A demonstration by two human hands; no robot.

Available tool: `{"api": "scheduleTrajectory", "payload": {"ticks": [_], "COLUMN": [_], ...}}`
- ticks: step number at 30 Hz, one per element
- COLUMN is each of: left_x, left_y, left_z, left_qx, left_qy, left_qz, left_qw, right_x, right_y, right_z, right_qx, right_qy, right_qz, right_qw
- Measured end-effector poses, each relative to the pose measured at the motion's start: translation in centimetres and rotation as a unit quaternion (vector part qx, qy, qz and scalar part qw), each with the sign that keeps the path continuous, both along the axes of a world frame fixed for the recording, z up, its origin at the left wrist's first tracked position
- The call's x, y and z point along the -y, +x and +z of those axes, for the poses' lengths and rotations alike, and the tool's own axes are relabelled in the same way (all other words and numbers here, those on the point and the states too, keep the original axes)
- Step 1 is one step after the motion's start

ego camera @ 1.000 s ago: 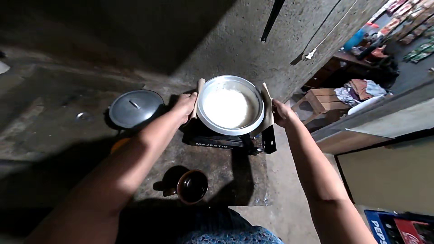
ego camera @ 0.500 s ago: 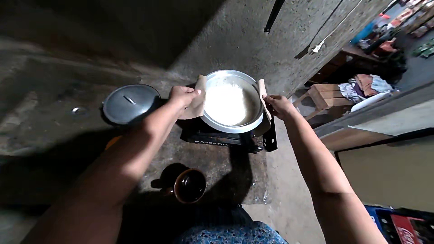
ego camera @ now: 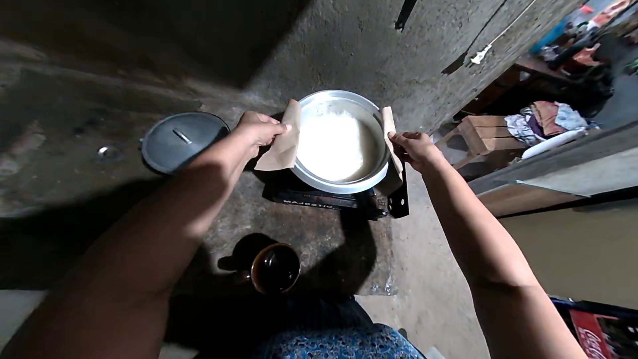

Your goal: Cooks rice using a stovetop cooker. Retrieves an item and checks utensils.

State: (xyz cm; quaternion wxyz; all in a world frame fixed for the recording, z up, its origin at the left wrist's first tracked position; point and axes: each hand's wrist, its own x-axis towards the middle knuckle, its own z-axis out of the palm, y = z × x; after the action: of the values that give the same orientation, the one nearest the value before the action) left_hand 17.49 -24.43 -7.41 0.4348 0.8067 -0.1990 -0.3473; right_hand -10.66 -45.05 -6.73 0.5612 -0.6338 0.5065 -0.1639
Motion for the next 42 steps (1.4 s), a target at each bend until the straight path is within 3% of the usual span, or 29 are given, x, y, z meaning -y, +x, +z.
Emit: {"api": "scheduleTrajectory", "payload": {"ticks": [9,19,29,42], "left_x": [-3.4,-9.0,-13.3,-12.3], "left_y": [-1.1,-0.2,2.4,3.0], "left_z": [1.9,4.6,4.5,3.9], "left_qx": [0.016,-0.007,-0.047,-0.046], "left_qy": [-0.018,-0.042,-0.033,-0.024], "left_qz": [0.015,0.006,-0.055,-0.097], "left_qw": [1.000,0.999,0.997,0.994], "right_x": [-2.6,-8.9,-15.9,-16.7], "right_y": [-0.6,-1.5,-0.6,-0.4], "right_z": [0.9,3.8,3.3,3.1], "right_qx": [0.036,0.068,0.086,0.064], "right_qy": [0.004,0.029,0.029,0.029], "right_qz": [0.014,0.056,-0.012,-0.054], "right_qw": [0.999,0.996,0.996,0.996]}}
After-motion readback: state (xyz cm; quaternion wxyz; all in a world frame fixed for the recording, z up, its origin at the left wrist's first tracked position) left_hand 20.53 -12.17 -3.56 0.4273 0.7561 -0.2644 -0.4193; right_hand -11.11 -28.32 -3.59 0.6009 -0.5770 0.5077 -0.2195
